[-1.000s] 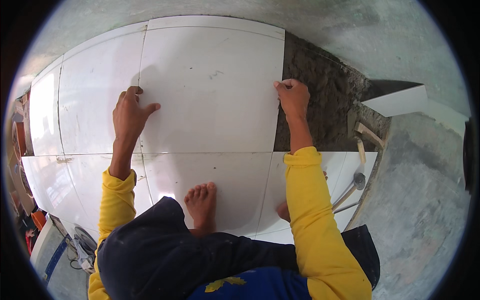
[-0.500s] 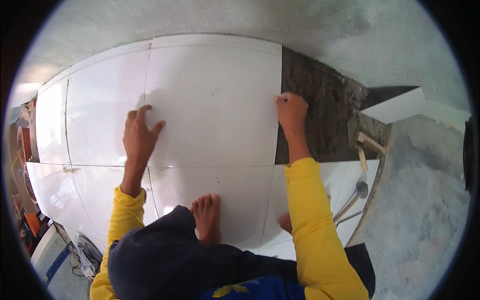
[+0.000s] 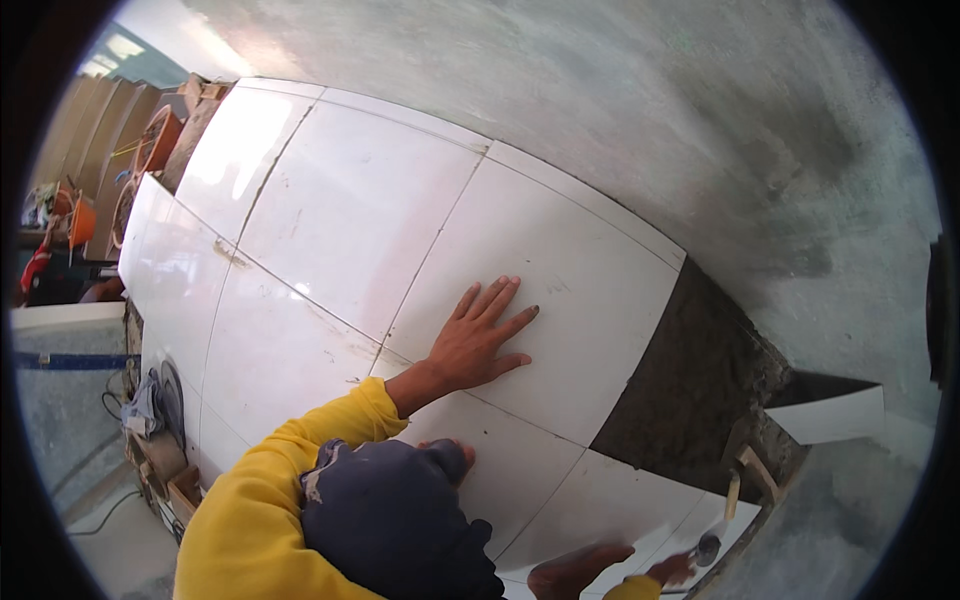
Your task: The person is laying white ceramic floor tiles. They spread cement on the floor with a trowel, place a tile, and tap it into place with a hammer. They also apply cement to the back of a tile before setting it.
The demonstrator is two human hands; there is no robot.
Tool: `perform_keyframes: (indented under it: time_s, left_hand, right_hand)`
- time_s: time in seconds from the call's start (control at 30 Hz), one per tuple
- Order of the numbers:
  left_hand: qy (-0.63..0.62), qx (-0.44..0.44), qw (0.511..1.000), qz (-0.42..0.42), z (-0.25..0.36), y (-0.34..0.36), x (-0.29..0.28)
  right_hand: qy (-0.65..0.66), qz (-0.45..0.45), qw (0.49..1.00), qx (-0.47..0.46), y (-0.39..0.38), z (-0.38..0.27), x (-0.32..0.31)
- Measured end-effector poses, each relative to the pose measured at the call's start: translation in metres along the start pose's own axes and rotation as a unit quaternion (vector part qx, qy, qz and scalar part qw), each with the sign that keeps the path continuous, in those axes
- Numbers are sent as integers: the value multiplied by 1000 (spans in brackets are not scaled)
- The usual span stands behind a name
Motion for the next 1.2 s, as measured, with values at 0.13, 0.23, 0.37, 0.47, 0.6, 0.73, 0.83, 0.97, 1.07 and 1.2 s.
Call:
perform_keyframes:
  time_s: [0.13, 0.23, 0.37, 0.47, 0.6, 0.73, 0.83, 0.97, 1.07, 1.2]
  left_hand:
    - [44, 4, 999, 17, -13, -4, 8]
    - [41, 0, 999, 18, -9, 3, 8]
    - [28, -24, 999, 23, -20, -4, 21]
    - [81, 1, 996, 25, 2, 12, 10]
    - [74, -12, 996, 36, -10, -2, 8]
    - [64, -12, 996, 60, -7, 2, 3]
    - [50, -14, 997, 62, -10, -2, 6]
    - [37, -19, 997, 70, -14, -6, 3]
    - [36, -19, 996, 76, -13, -6, 1]
    - [14, -18, 996, 85, -15, -5, -1]
  right_hand:
    - [26, -222, 975, 10, 3, 69, 58]
    - [72, -304, 950, -17, 9, 93, 96]
    - [8, -181, 952, -245, 59, 65, 89]
    - [247, -186, 950, 33, 5, 72, 38]
    - [462, -181, 864, 86, -61, -50, -79]
    - [609, -218, 755, -112, -121, -183, -154]
    - [597, -325, 713, -171, -216, -260, -210]
    - [524, -550, 579, -297, -375, -313, -245]
    - [461, -516, 573, -439, -450, -332, -271]
    - [353, -466, 591, -555, -505, -360, -296]
Point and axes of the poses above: each hand's wrist, its own y-axis towards the middle knuckle, its own x-axis out of the palm, z = x × y, the point moved 9 cm from there along y, towards the middle knuckle, and after that the axes turned 1 degree about y, right-handed, at the moved point
